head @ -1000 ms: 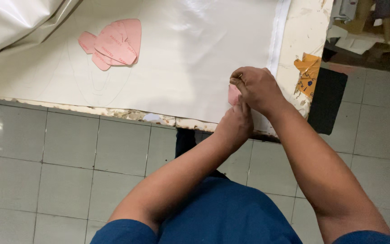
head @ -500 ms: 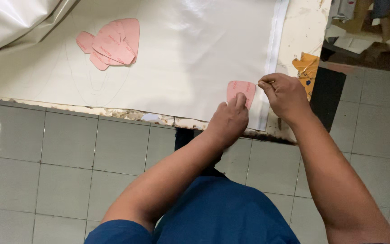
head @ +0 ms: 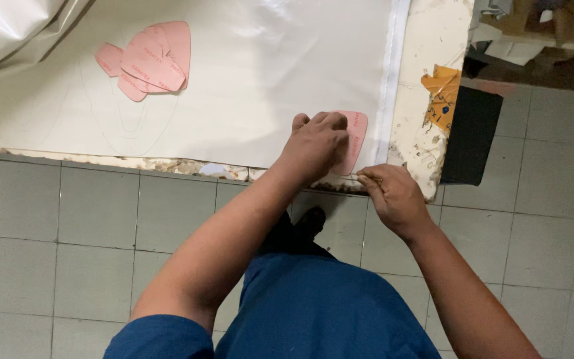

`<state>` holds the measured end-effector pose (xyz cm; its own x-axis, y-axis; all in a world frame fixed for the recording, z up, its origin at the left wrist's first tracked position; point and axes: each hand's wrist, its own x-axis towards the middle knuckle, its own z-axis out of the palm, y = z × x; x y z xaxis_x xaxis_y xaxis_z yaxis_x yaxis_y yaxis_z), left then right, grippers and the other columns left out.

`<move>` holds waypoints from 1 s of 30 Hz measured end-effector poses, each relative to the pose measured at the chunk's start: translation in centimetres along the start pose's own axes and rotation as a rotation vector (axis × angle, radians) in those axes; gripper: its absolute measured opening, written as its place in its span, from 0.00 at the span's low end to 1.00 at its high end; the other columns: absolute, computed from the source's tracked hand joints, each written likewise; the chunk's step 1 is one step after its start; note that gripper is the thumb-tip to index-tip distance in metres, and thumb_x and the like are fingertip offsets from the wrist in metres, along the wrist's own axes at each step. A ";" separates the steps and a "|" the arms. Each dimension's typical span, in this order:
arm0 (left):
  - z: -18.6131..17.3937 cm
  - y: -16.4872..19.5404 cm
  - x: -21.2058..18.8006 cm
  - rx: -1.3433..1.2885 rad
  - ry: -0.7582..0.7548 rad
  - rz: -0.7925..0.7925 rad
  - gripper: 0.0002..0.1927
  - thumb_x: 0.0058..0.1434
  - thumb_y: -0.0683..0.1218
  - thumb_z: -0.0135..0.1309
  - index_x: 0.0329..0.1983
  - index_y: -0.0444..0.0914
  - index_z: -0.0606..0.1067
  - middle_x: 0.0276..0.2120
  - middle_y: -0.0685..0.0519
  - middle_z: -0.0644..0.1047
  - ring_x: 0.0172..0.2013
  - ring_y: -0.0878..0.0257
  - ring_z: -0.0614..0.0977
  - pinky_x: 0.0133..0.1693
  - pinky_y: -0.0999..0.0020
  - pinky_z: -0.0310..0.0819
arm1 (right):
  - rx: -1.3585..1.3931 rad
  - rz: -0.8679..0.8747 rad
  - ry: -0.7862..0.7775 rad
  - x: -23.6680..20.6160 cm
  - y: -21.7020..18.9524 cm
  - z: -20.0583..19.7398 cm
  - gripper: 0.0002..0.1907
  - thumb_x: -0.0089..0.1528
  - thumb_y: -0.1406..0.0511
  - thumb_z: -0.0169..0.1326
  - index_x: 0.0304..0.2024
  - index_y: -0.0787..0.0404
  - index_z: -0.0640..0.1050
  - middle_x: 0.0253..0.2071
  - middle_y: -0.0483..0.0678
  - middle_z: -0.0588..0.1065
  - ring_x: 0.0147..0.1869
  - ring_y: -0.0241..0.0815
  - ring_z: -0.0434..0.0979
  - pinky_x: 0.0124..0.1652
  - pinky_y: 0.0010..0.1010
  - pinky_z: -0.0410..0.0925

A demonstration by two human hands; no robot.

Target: The person traces the outline of pink paper pattern pieces onto a white sheet laid on a work table, using a pen held in the right hand while the left hand holds each pattern piece steady. After tracing, the person moves the pattern piece aside and reaches for another piece.

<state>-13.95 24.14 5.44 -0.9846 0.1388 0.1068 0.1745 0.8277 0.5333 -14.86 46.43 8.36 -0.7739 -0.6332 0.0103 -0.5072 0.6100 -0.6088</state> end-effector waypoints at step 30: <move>-0.8 -1.6 0.9 -0.123 -0.046 -0.047 0.08 0.55 0.43 0.55 0.31 0.49 0.83 0.47 0.65 0.78 0.53 0.67 0.75 0.54 0.60 0.55 | 0.043 -0.131 0.054 4.3 -1.5 2.3 0.06 0.66 0.66 0.58 0.43 0.62 0.80 0.41 0.52 0.79 0.47 0.55 0.77 0.48 0.42 0.70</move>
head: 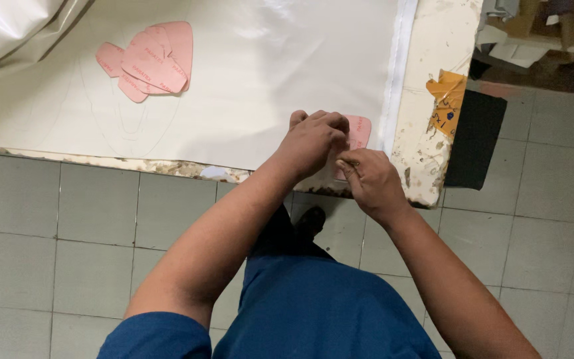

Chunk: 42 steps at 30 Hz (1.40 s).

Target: The person traces the outline of pink paper pattern pieces onto a white sheet laid on a work table, using a pen held in the right hand while the left hand holds each pattern piece steady. After tracing, the person moves the pattern piece aside and reaches for another piece.

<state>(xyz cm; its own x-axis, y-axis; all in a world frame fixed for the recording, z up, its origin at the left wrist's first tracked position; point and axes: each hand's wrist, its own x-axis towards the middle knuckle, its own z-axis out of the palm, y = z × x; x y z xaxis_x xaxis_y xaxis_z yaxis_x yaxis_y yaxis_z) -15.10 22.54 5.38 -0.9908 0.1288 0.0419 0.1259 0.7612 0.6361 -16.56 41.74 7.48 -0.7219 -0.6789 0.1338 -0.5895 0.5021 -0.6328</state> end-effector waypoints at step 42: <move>0.9 0.2 -1.5 0.086 0.063 0.083 0.08 0.61 0.44 0.52 0.41 0.46 0.80 0.53 0.61 0.76 0.57 0.65 0.75 0.62 0.52 0.53 | 0.067 0.413 0.095 -1.8 1.6 -0.6 0.11 0.70 0.65 0.49 0.50 0.63 0.78 0.44 0.54 0.76 0.47 0.52 0.79 0.49 0.39 0.71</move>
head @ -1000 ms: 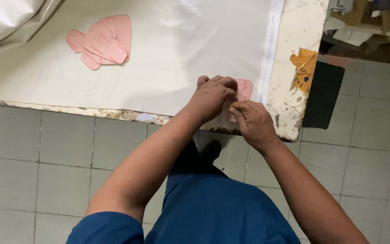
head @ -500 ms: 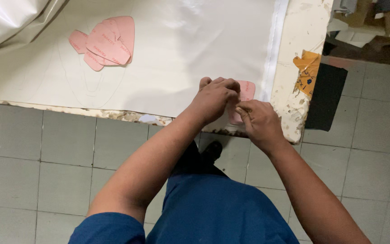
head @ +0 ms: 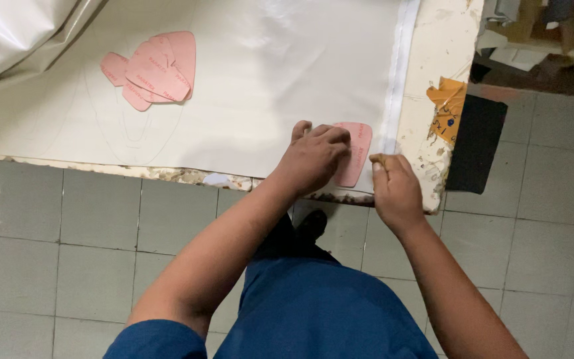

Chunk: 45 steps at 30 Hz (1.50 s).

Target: The person traces the outline of pink paper pattern pieces onto a white sheet laid on a work table, using a pen held in the right hand while the left hand holds each pattern piece steady. After tracing, the person moves the pattern piece aside and reaches for another piece.

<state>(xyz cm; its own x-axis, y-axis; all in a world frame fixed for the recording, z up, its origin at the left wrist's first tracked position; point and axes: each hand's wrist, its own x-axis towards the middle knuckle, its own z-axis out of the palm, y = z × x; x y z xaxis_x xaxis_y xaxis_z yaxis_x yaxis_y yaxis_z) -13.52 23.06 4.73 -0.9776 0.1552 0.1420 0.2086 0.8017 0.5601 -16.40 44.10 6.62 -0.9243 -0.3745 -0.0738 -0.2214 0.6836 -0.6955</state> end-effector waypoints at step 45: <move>-2.7 -6.8 -6.9 0.131 -0.043 -0.015 0.35 0.61 0.62 0.56 0.70 0.46 0.69 0.74 0.58 0.62 0.75 0.57 0.55 0.72 0.41 0.33 | -0.002 -0.102 0.033 -3.0 -2.9 5.1 0.13 0.64 0.71 0.58 0.50 0.55 0.83 0.43 0.48 0.73 0.40 0.43 0.79 0.39 0.33 0.72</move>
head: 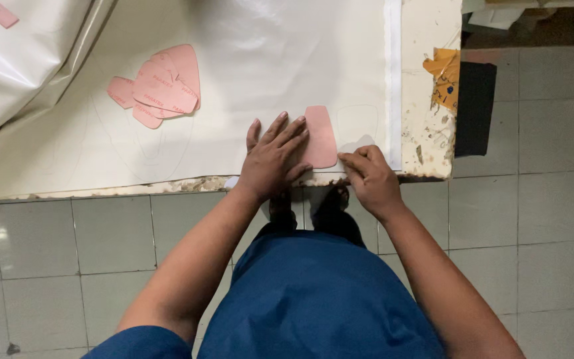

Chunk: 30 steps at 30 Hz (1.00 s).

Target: The person traces the outline of pink paper pattern pieces onto a white sheet laid on a work table, using a pen held in the right hand while the left hand holds each pattern piece steady. After tracing, the person moves the pattern piece aside and reaches for another piece.

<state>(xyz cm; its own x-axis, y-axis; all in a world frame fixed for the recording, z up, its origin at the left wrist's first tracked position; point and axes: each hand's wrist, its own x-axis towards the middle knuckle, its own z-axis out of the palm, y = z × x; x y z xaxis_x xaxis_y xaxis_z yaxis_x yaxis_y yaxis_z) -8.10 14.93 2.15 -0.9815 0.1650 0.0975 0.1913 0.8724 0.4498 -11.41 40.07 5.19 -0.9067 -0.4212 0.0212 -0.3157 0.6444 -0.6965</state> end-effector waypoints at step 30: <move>-0.4 -0.4 0.0 -0.037 -0.036 0.021 0.32 0.63 0.59 0.57 0.69 0.47 0.71 0.73 0.59 0.63 0.75 0.57 0.57 0.71 0.42 0.31 | -0.130 -0.059 0.015 -0.4 -0.2 0.5 0.15 0.62 0.68 0.62 0.52 0.52 0.84 0.44 0.47 0.73 0.39 0.42 0.79 0.36 0.34 0.73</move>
<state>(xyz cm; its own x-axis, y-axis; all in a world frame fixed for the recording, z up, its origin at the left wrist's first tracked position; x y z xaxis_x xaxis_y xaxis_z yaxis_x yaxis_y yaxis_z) -8.14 14.34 2.35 -0.9769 0.1999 0.0749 0.2110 0.8511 0.4807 -10.84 39.74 4.96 -0.8894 -0.4516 0.0711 -0.4013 0.6967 -0.5946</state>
